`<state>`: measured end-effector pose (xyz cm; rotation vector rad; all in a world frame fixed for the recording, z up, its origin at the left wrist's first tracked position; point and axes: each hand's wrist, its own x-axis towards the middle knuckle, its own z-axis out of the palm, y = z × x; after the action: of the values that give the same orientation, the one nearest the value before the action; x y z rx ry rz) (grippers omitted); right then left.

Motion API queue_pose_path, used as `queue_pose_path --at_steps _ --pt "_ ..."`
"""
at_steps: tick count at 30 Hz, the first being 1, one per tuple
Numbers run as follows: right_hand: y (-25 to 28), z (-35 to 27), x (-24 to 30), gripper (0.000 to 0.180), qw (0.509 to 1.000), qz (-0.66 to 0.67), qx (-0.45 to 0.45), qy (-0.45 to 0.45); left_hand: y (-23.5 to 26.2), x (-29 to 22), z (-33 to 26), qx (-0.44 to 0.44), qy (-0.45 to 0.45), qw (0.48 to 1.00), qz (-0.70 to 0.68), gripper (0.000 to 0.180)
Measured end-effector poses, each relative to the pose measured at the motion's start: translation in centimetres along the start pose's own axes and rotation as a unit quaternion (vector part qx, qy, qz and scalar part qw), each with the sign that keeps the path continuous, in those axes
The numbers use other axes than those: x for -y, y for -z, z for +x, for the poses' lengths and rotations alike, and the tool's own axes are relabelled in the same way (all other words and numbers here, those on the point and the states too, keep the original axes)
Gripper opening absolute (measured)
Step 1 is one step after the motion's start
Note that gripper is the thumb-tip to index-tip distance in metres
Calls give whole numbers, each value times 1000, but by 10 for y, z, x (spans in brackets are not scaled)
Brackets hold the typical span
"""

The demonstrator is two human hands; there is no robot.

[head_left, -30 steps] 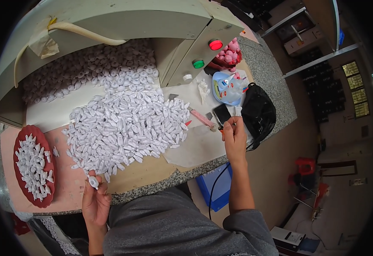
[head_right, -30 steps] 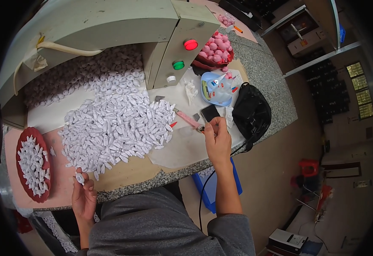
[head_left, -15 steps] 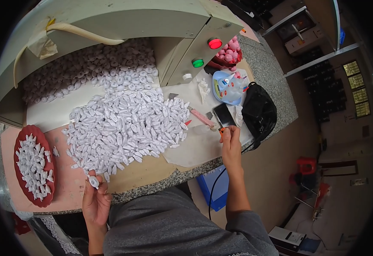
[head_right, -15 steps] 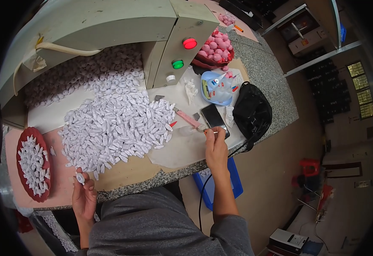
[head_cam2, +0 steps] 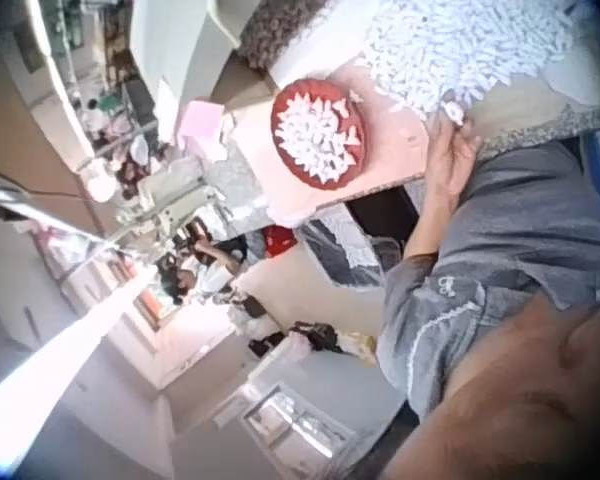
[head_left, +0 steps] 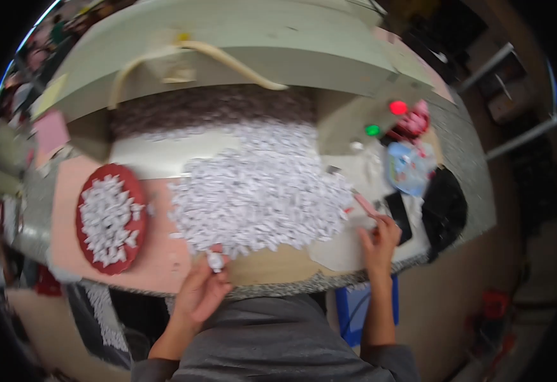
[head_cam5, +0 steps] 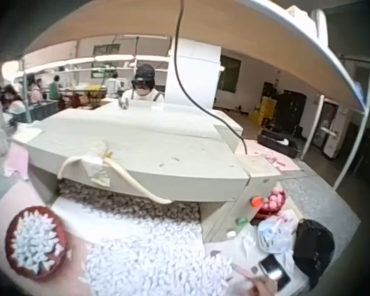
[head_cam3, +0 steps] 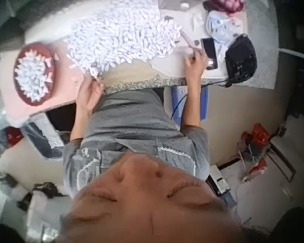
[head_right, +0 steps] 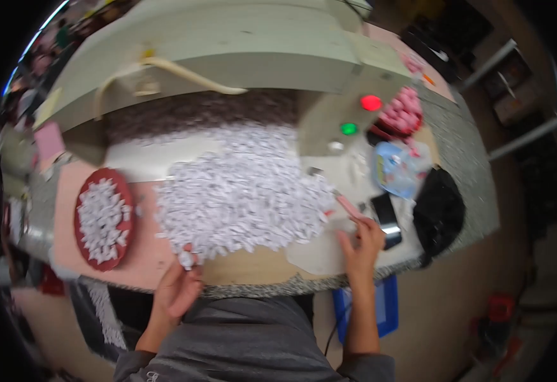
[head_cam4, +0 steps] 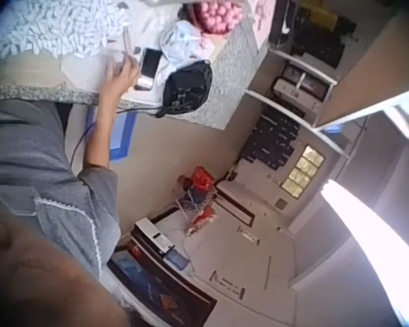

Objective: Applying glue to small plastic parts and assembling them on a production line workbench.

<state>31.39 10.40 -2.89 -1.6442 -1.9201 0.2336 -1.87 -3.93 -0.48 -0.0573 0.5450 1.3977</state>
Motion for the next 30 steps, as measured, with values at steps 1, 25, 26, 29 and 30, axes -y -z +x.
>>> queue_pose_path --at_steps 1,25,26,29,30 --pt "-3 -2 -8 34 999 17 -24 23 -5 -1 3 32 15 999 4 38" --pt "31 -6 206 36 628 576 474 221 1 -12 4 58 -11 997 -46 30" --pt "33 -5 208 36 627 566 480 238 1 -11 4 52 -10 998 -43 30" --pt "33 -6 206 35 617 568 481 255 2 -9 3 43 -11 998 -39 31" --pt "31 -7 205 34 610 581 473 256 3 -9 4 40 -10 999 -35 31"
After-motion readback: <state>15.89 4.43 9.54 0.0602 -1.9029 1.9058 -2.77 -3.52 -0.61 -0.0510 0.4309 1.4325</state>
